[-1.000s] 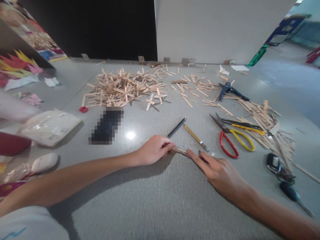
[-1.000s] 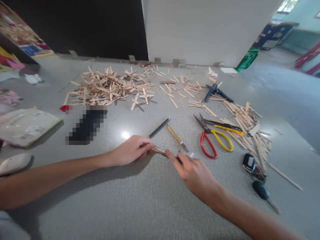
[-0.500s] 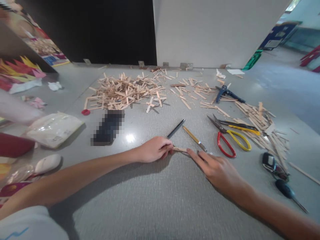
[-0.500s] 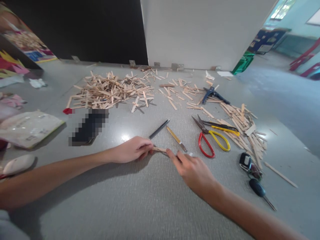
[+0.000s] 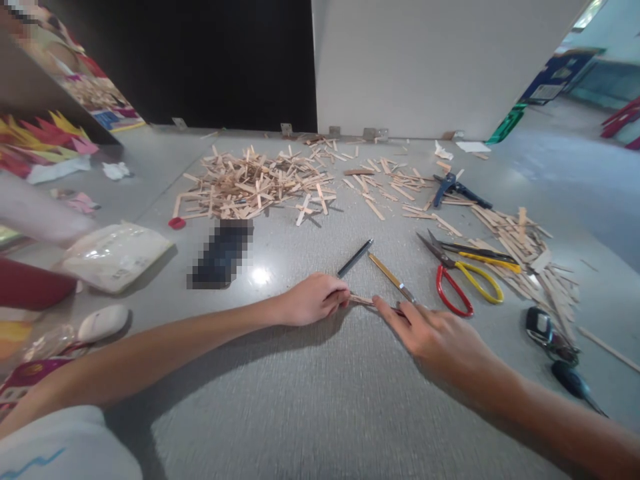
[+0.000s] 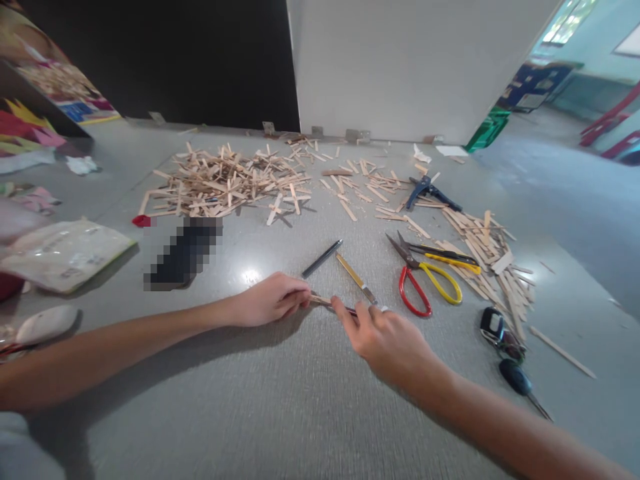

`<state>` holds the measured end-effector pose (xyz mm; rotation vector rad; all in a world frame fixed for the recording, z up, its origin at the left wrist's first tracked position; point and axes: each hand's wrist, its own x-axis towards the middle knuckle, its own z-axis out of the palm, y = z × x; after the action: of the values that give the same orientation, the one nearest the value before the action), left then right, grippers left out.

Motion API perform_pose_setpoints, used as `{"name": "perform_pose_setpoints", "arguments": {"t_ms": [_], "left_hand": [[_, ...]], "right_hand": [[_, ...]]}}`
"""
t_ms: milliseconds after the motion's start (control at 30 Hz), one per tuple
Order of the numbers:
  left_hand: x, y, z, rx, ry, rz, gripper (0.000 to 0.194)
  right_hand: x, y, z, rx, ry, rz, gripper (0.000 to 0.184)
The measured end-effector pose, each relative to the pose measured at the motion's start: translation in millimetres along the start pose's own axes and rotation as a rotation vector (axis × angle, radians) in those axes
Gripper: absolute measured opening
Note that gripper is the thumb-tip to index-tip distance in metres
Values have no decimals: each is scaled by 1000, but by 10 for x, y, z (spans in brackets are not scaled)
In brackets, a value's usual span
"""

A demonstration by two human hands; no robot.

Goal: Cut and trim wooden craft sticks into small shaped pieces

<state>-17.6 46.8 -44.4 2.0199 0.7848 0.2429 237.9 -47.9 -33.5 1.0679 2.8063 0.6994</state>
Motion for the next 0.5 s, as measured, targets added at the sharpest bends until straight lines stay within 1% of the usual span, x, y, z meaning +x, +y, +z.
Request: {"name": "perform_pose_setpoints", "arguments": {"t_ms": [67, 167, 200, 267, 367, 400, 500], "left_hand": [[-3, -2, 7, 10, 4, 4, 31], [-15, -3, 23, 27, 13, 13, 28], [-19, -5, 27, 33, 16, 15, 27], [-23, -10, 33, 45, 23, 15, 29], [-18, -25, 35, 71, 40, 12, 33], [-15, -30, 37, 83, 47, 12, 33], [-7, -38, 69, 126, 78, 9, 33]], "right_hand": [[39, 3, -24, -27, 13, -18, 59], [130, -39, -82, -84, 5, 35, 41], [165, -61, -101, -95, -15, 60, 34], [233, -98, -118, -71, -103, 104, 24], [312, -95, -78, 9, -254, 126, 21], [330, -79, -54, 27, -283, 124, 21], [364, -39, -21, 48, -313, 105, 21]]}}
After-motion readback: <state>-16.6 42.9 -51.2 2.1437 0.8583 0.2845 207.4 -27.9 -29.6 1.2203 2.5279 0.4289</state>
